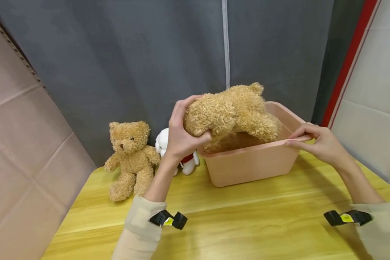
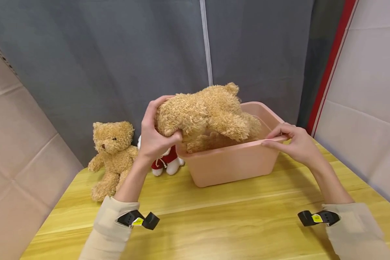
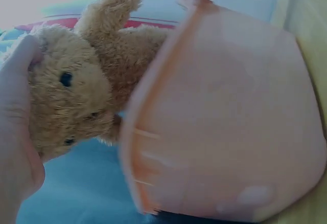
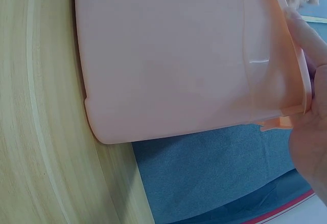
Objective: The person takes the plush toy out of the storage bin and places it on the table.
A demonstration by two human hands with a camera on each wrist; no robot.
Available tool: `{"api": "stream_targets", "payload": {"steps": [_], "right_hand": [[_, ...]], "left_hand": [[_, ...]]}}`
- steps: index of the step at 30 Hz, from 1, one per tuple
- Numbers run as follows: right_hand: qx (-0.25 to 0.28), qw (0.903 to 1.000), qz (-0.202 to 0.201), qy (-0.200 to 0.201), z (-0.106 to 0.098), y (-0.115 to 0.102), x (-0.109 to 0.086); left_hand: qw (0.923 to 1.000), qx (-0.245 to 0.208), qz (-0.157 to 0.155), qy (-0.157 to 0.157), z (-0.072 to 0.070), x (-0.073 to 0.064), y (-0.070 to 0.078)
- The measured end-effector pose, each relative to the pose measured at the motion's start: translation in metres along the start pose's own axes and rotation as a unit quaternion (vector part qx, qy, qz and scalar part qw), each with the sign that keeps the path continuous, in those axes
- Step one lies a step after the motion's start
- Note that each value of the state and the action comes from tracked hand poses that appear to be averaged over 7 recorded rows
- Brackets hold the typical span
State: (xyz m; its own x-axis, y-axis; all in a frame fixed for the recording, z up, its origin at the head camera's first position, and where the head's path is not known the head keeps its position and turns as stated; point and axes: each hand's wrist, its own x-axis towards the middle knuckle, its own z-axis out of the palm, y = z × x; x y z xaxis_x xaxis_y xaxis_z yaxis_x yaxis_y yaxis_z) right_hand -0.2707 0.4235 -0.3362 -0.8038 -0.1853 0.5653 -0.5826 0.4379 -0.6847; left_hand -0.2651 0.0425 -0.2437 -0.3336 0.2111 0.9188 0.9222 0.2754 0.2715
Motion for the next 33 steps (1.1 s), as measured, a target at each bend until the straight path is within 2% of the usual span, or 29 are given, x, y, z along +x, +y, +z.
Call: {"api": "stream_targets", "payload": {"steps": [3, 7, 11, 17, 21, 28, 33], "right_hand": [[-0.004, 1.0, 0.006, 0.002, 0.0, 0.0, 0.0], [-0.008, 0.9999, 0.013, 0.003, -0.002, 0.003, 0.001], [-0.013, 0.9998, 0.016, 0.006, -0.006, 0.004, 0.0], [-0.015, 0.9996, 0.023, 0.009, -0.008, 0.005, -0.002], [-0.018, 0.9995, 0.022, 0.011, -0.007, 0.004, -0.002], [-0.012, 0.9998, 0.013, 0.009, -0.006, 0.004, 0.002], [-0.008, 0.9997, 0.021, 0.005, -0.005, 0.003, 0.002]], "left_hand": [[0.9983, -0.007, 0.02, 0.054, -0.009, 0.007, 0.012], [0.9913, 0.01, 0.065, 0.114, -0.019, 0.017, 0.028], [0.9811, 0.025, 0.116, 0.153, -0.026, 0.025, 0.044], [0.9618, 0.048, 0.163, 0.214, -0.034, 0.037, 0.066], [0.9508, 0.049, 0.17, 0.255, -0.043, 0.044, 0.078], [0.927, 0.038, 0.156, 0.339, -0.065, 0.049, 0.094], [0.9169, 0.059, 0.154, 0.364, -0.081, 0.05, 0.101]]}}
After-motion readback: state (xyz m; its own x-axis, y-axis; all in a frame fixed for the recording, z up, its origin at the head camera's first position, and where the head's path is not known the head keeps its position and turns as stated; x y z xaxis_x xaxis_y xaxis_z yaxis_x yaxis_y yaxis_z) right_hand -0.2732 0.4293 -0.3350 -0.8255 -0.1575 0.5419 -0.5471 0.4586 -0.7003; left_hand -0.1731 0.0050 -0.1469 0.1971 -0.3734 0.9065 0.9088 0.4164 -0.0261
